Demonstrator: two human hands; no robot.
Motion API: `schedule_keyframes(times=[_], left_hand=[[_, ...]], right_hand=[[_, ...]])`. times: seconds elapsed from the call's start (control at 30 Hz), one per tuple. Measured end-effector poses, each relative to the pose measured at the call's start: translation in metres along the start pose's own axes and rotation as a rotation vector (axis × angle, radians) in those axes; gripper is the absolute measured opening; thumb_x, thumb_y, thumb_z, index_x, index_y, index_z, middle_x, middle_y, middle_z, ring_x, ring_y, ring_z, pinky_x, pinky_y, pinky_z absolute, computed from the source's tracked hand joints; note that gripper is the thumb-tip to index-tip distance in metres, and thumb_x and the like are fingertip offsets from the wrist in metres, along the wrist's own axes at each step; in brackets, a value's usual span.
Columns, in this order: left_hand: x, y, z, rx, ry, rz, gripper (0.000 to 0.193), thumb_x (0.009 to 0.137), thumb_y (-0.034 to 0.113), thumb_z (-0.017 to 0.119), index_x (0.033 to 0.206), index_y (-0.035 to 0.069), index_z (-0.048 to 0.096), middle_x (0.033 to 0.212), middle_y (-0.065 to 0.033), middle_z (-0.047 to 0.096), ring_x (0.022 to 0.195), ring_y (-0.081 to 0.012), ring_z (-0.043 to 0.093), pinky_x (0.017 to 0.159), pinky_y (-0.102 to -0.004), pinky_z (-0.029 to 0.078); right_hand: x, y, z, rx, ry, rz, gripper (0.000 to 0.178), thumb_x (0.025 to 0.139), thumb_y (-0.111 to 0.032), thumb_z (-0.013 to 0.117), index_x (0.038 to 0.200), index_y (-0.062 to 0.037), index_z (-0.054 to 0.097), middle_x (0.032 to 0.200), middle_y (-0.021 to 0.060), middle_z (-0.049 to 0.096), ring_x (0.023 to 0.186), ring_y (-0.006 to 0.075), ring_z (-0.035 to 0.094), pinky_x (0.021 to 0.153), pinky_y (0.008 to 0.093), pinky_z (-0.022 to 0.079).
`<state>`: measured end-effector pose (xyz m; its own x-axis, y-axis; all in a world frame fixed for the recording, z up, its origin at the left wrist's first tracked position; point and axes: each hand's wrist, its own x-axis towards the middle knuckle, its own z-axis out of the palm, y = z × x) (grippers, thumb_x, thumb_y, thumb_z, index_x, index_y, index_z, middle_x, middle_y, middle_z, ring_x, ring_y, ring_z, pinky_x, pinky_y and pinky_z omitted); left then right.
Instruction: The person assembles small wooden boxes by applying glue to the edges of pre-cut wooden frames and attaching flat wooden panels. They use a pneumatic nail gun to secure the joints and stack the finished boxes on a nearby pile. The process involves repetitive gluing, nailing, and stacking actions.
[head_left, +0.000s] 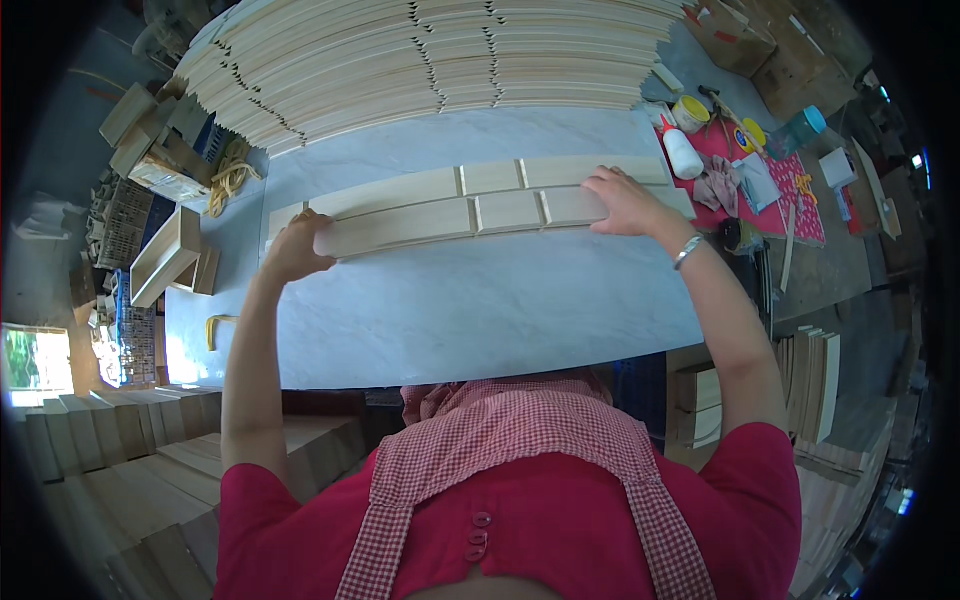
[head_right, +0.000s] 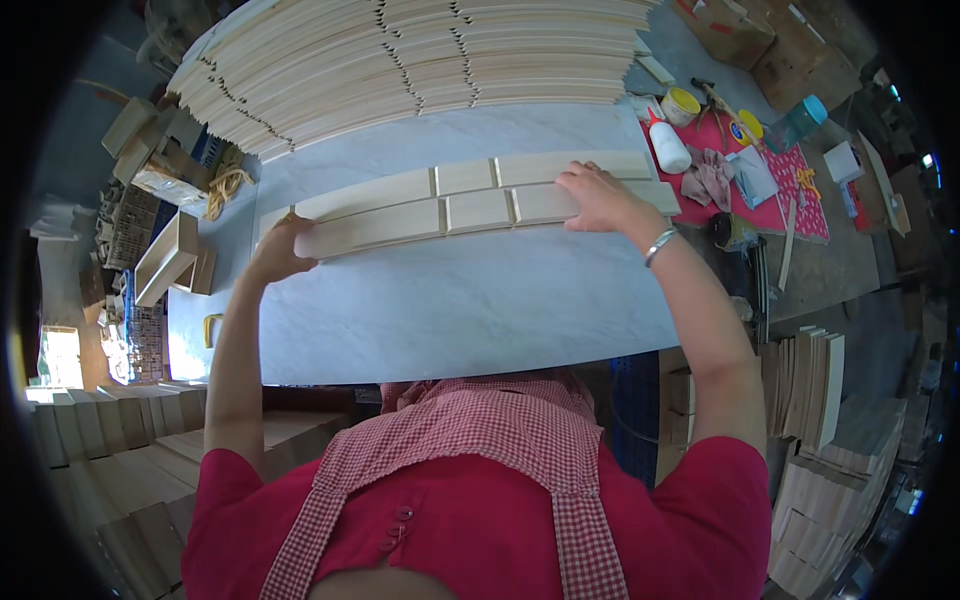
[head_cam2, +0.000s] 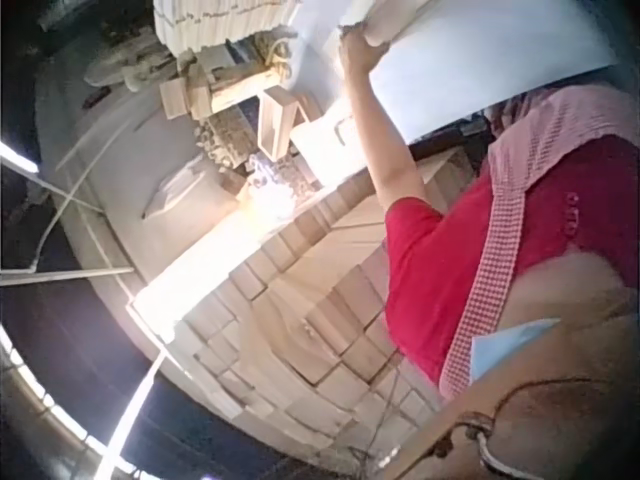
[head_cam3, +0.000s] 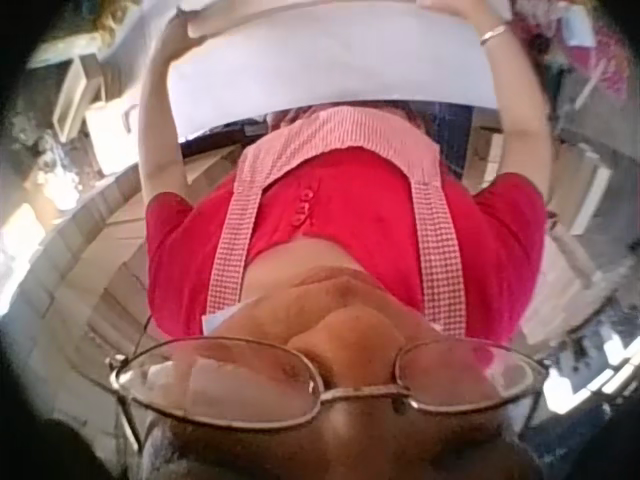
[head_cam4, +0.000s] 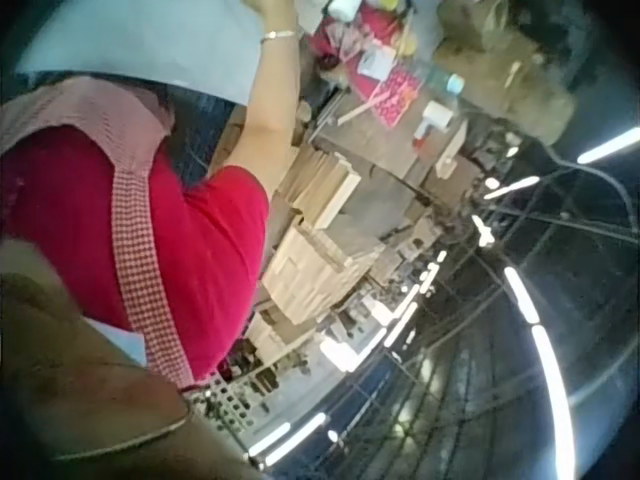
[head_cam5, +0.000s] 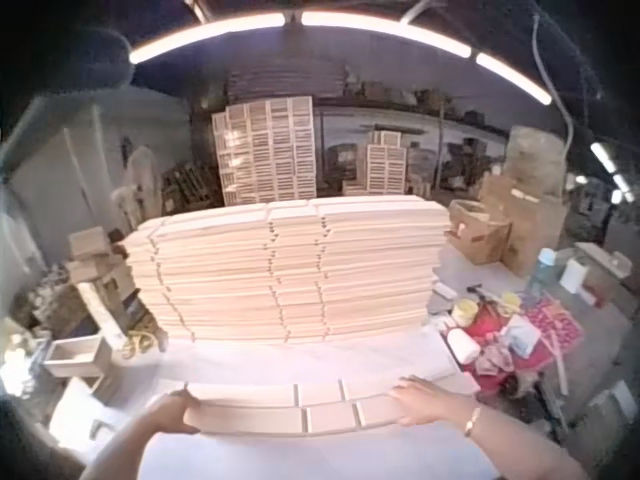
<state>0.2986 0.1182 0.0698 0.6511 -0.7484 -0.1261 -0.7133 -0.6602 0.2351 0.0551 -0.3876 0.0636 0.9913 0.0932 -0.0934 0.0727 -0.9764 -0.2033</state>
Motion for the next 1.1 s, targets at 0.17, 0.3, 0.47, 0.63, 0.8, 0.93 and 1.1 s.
schedule_keyframes(times=[0.17,0.3,0.47,0.63,0.8,0.93,1.1], left_hand=[[-0.005,0.011,-0.005,0.007,0.120,-0.066,0.066,0.064,0.017,0.085,0.125,0.003,0.064,0.124,-0.0183,0.062,0.120,-0.0371,0.056,0.104,-0.0445,0.047],[-0.043,0.027,0.002,-0.083,0.028,-0.074,0.069,0.062,0.019,0.091,0.124,0.004,0.065,0.122,-0.0181,0.061,0.118,-0.0375,0.057,0.102,-0.0446,0.048],[-0.059,0.043,0.030,-0.103,0.226,-0.112,0.070,0.063,0.019,0.092,0.125,0.004,0.064,0.121,-0.0170,0.061,0.116,-0.0371,0.056,0.101,-0.0457,0.048],[-0.084,0.048,0.030,-0.119,0.301,-0.148,0.078,0.063,0.014,0.091,0.133,0.007,0.058,0.115,-0.0160,0.060,0.110,-0.0367,0.056,0.096,-0.0476,0.048],[-0.151,0.057,0.068,-0.288,0.250,-0.156,0.075,0.066,0.016,0.090,0.134,0.008,0.059,0.133,-0.0160,0.052,0.123,-0.0370,0.051,0.103,-0.0468,0.045],[-0.150,0.043,0.095,-0.289,0.404,-0.226,0.065,0.069,0.018,0.089,0.129,0.010,0.066,0.147,-0.0143,0.046,0.132,-0.0393,0.046,0.109,-0.0490,0.040],[-0.132,0.037,0.094,0.017,0.535,-0.338,0.078,0.075,0.034,0.087,0.144,0.018,0.055,0.158,-0.0166,0.035,0.144,-0.0417,0.036,0.116,-0.0551,0.031]], right_hand=[[-0.005,-0.008,-0.012,0.002,0.075,0.051,0.064,0.066,-0.026,0.087,0.119,-0.0035,0.062,0.123,0.0145,0.057,0.120,0.0356,0.054,0.104,0.0437,0.047],[-0.051,-0.016,-0.003,0.069,0.100,-0.001,0.065,0.066,-0.031,0.089,0.119,-0.0047,0.063,0.122,0.0127,0.058,0.117,0.0356,0.055,0.105,0.0438,0.046],[-0.055,-0.014,0.022,0.108,0.220,0.031,0.070,0.063,-0.029,0.092,0.120,-0.0033,0.061,0.117,0.0133,0.059,0.118,0.0348,0.053,0.104,0.0455,0.044],[-0.072,-0.031,0.015,0.140,0.356,0.036,0.068,0.063,-0.031,0.092,0.116,-0.0056,0.059,0.114,0.0122,0.058,0.115,0.0346,0.053,0.101,0.0451,0.044],[-0.136,-0.050,0.045,0.317,0.283,0.011,0.058,0.064,-0.035,0.091,0.105,-0.0108,0.058,0.113,0.0097,0.056,0.113,0.0334,0.052,0.099,0.0455,0.044],[-0.125,-0.044,0.056,0.109,0.497,0.001,0.050,0.067,-0.035,0.089,0.101,-0.0104,0.062,0.113,0.0068,0.056,0.114,0.0321,0.052,0.099,0.0471,0.043],[-0.121,-0.019,0.060,0.118,0.727,0.169,0.036,0.078,-0.022,0.079,0.106,-0.0055,0.063,0.115,0.0121,0.060,0.113,0.0364,0.056,0.097,0.0485,0.045]])
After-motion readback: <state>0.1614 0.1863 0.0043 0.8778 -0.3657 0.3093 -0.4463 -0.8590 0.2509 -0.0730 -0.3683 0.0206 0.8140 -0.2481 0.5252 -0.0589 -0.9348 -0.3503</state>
